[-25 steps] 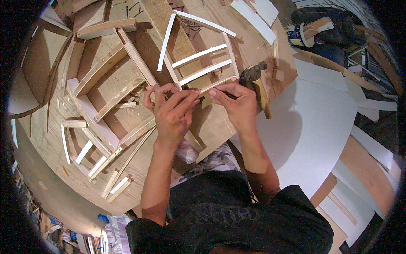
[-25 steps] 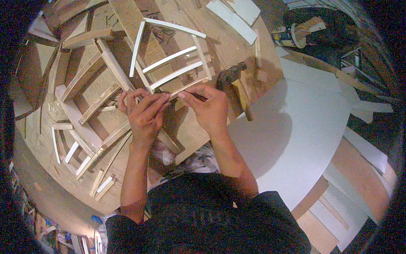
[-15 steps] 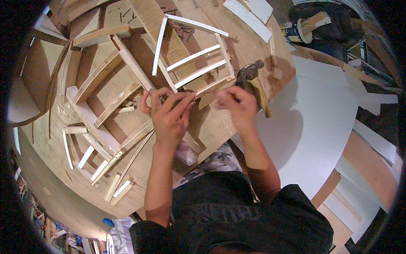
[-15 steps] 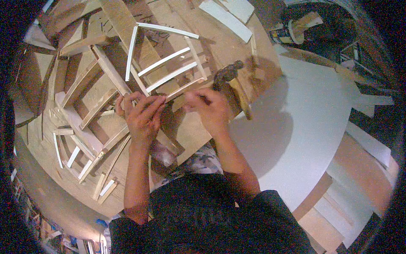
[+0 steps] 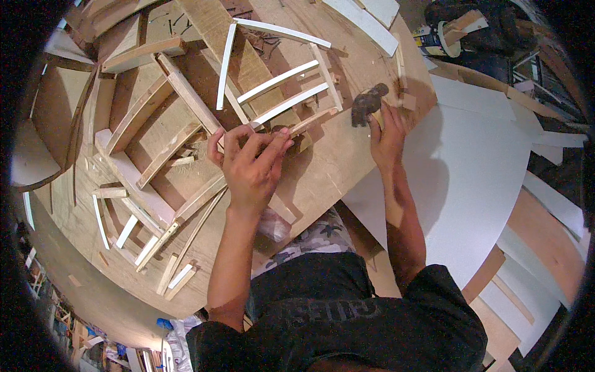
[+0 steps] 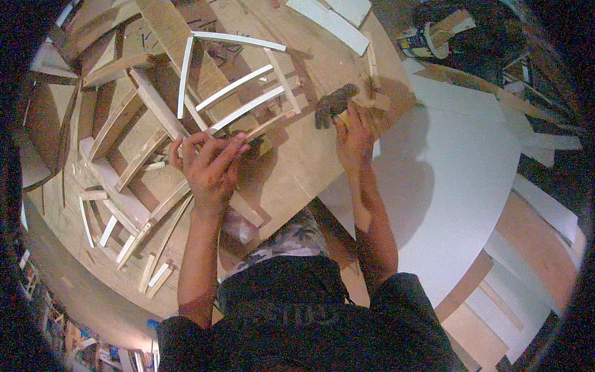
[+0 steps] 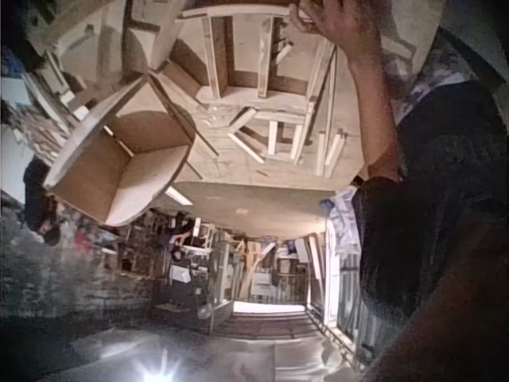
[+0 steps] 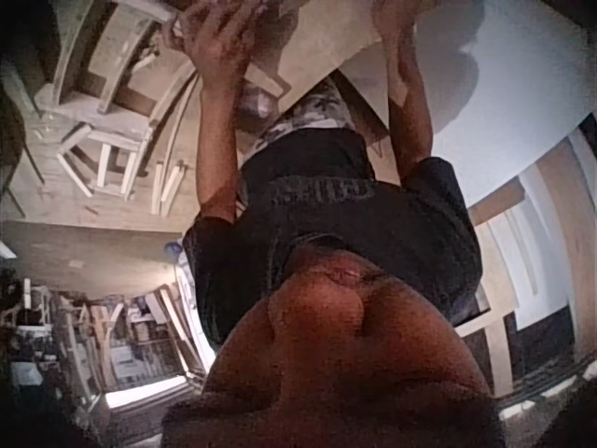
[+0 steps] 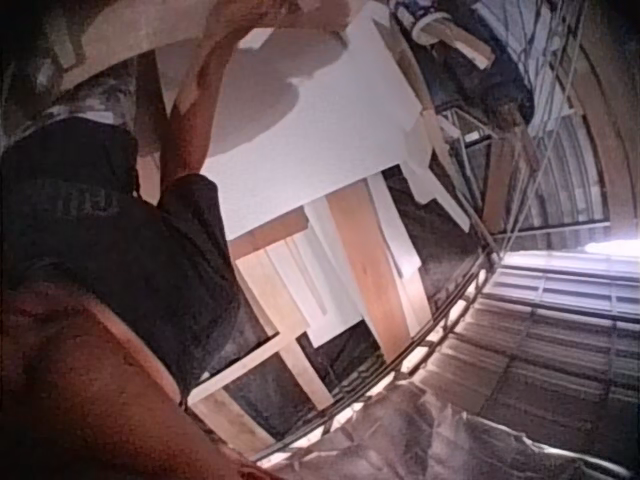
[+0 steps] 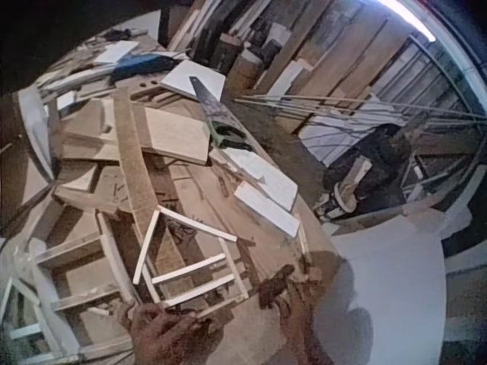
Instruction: The person builds small wooden model houses on a cluttered workbench, using a handsaw to cut thin strips of wood and a hammer to secure pieces together.
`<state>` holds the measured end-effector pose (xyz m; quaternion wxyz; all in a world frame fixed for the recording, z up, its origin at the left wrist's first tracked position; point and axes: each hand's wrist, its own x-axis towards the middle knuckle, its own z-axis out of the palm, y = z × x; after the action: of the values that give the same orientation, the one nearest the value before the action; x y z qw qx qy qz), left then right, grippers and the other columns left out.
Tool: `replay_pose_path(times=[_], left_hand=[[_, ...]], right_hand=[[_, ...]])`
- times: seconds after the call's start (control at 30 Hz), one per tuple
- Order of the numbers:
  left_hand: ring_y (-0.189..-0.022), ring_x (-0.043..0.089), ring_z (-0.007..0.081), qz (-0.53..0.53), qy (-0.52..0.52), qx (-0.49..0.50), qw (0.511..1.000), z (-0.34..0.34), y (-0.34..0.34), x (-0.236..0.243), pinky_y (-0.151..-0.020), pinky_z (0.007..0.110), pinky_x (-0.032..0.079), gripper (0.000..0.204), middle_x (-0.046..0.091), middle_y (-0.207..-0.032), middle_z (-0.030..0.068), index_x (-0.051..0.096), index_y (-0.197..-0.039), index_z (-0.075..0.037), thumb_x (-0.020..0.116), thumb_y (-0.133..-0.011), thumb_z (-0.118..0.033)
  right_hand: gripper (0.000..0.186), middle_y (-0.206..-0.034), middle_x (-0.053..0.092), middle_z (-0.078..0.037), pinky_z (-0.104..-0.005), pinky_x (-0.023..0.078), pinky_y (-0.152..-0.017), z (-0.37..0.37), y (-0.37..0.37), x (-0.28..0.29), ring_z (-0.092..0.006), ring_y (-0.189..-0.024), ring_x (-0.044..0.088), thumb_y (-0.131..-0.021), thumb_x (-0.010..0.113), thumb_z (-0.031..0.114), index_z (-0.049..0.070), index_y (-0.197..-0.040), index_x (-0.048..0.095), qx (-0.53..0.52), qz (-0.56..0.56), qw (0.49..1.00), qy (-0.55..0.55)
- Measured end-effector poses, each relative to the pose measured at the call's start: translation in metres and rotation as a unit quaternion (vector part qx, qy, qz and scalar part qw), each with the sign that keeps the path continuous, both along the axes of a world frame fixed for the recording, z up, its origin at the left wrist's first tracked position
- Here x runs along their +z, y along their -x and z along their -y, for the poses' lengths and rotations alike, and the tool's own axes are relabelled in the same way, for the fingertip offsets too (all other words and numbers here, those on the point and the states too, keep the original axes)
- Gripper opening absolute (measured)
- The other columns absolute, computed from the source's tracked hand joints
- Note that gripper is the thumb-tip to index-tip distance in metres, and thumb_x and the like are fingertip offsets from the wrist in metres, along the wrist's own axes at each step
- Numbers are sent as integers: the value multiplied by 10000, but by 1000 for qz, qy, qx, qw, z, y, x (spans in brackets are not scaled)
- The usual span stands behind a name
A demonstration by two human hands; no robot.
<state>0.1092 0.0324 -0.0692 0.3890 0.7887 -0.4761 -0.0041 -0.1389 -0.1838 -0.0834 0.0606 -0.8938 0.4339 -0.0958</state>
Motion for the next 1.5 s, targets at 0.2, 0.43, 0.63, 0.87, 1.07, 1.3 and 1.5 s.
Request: replay_pose_path(times=[0.2,0.43,0.63,0.87,1.07,1.3,1.5], left_hand=[[-1057,605,187,-14,-4,-5,1000,-3,-4,-3,-1116,501,311,300,722,-933,-106,837,-1087,-284,902,-795,-259],[-1031,610,175,-12,25,-2,1000,1,-3,0,-1090,477,307,243,727,-927,-112,850,-1029,-250,902,-792,-250],[-1024,620,166,-21,31,4,999,-1,-2,-4,-1109,486,299,230,729,-914,-111,850,-1026,-235,891,-800,-244],[-1047,626,169,-28,24,-7,999,-1,-3,-5,-1122,489,295,240,726,-905,-108,850,-1047,-251,875,-808,-234],[-1045,627,178,-39,25,-1,999,-3,-3,-7,-1133,488,292,258,724,-899,-106,852,-1054,-259,882,-800,-233],[-1026,624,184,-30,30,0,999,-1,-4,-6,-1109,481,304,268,716,-893,-104,852,-1048,-246,897,-785,-227],[-1026,627,184,-33,29,-5,999,0,-3,-6,-1100,477,310,286,712,-888,-98,851,-1044,-241,911,-765,-221]], right_hand=[[310,-908,647,-99,-341,499,-607,-83,4,53,-197,-691,616,-1096,604,334,32,-1102,671,-290,424,744,-426],[371,-789,544,-11,-259,389,-467,-108,-75,98,-95,-558,492,-1121,539,422,55,-1104,595,-209,266,756,-560],[303,-756,542,46,-239,363,-493,-98,-86,95,-64,-584,466,-1109,583,365,67,-1073,623,-233,241,762,-555],[514,-781,512,-2,-240,358,-440,-89,-88,96,-75,-514,459,-1115,513,529,22,-1167,583,-277,204,754,-560],[272,-808,527,63,-229,354,-501,-86,-82,97,-41,-625,454,-1110,583,383,114,-1119,614,-309,271,700,-584],[227,-806,544,59,-214,398,-529,-98,-85,97,-57,-635,494,-1078,644,342,121,-1118,613,-284,265,720,-575],[320,-803,546,60,-217,384,-503,-97,-87,93,-45,-623,484,-1056,679,401,98,-1145,627,-230,243,731,-595]])
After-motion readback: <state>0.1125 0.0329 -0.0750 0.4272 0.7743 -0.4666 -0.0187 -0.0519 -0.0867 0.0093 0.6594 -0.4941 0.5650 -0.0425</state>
